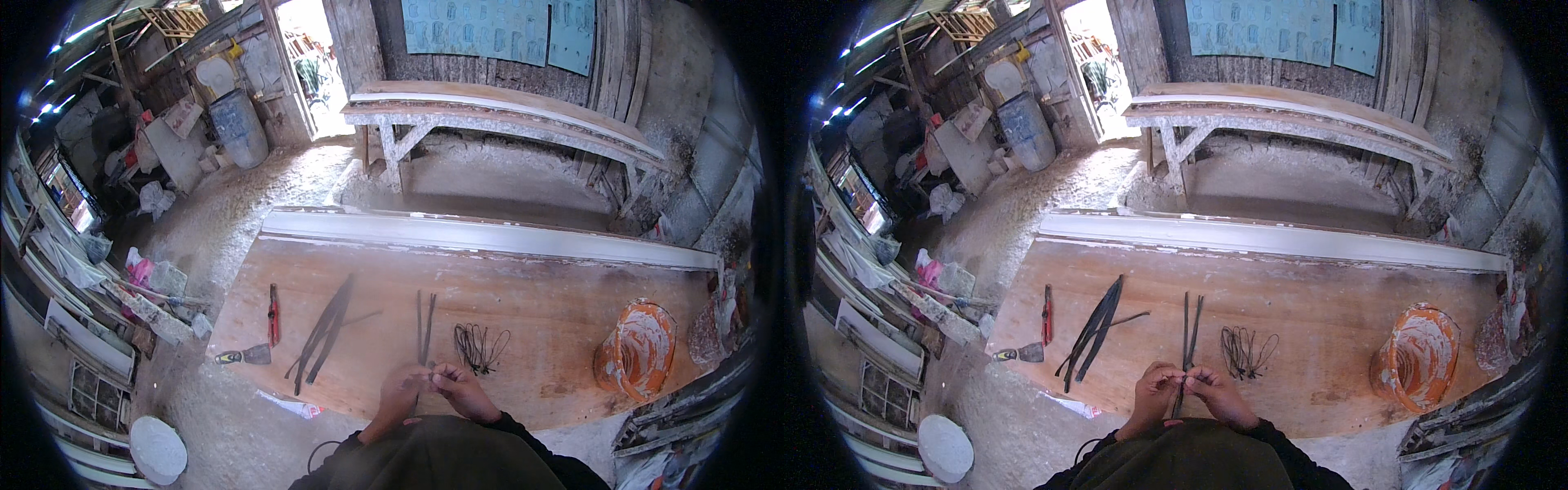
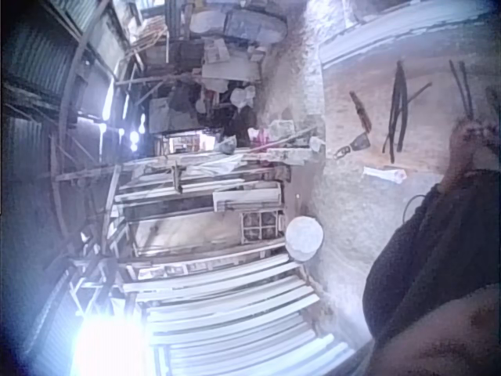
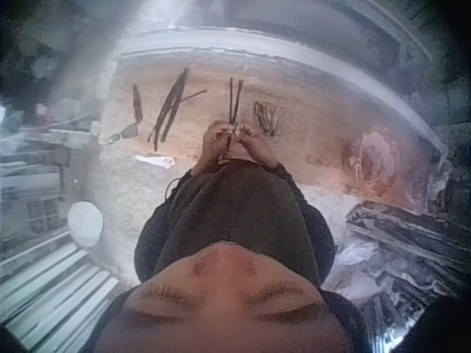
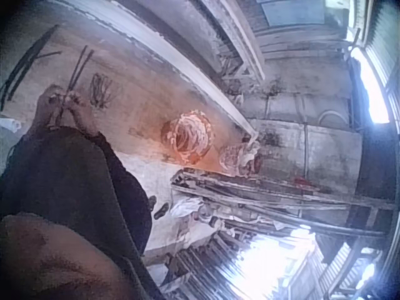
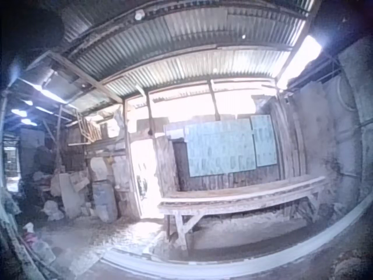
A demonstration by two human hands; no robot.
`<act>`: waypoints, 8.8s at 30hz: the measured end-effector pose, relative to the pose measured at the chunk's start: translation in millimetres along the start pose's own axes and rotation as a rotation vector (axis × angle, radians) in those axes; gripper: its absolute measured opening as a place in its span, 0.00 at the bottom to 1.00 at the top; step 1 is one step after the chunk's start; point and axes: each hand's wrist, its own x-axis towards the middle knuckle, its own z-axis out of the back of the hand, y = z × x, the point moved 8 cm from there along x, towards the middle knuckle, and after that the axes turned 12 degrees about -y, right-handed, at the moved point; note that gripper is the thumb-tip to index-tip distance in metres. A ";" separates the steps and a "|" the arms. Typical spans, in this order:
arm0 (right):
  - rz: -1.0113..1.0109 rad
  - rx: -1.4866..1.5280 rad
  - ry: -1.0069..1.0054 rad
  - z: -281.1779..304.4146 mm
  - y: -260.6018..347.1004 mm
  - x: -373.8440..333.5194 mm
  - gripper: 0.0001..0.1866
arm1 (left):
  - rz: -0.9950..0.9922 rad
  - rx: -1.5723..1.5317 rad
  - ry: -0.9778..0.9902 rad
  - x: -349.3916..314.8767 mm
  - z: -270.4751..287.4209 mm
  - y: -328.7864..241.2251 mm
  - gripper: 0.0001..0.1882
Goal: The person stands at a workbench and repeatedly picks up thin wire ties, loops them around a long metal rod, and twists them to secure the ties. The person continues this process with multiple ties throughout the clip.
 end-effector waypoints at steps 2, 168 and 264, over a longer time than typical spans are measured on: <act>0.064 -0.034 -0.062 5.8 -1.5 2.3 0.04 | -0.081 0.081 -0.016 1.5 4.2 8.0 0.06; 0.558 -1.276 -0.432 13.0 64.0 -13.9 0.12 | 0.522 0.099 0.477 -31.6 -18.6 19.8 0.06; 0.747 -1.003 -0.428 40.1 57.2 -1.5 0.06 | 0.471 0.113 0.334 -16.1 -6.1 32.8 0.05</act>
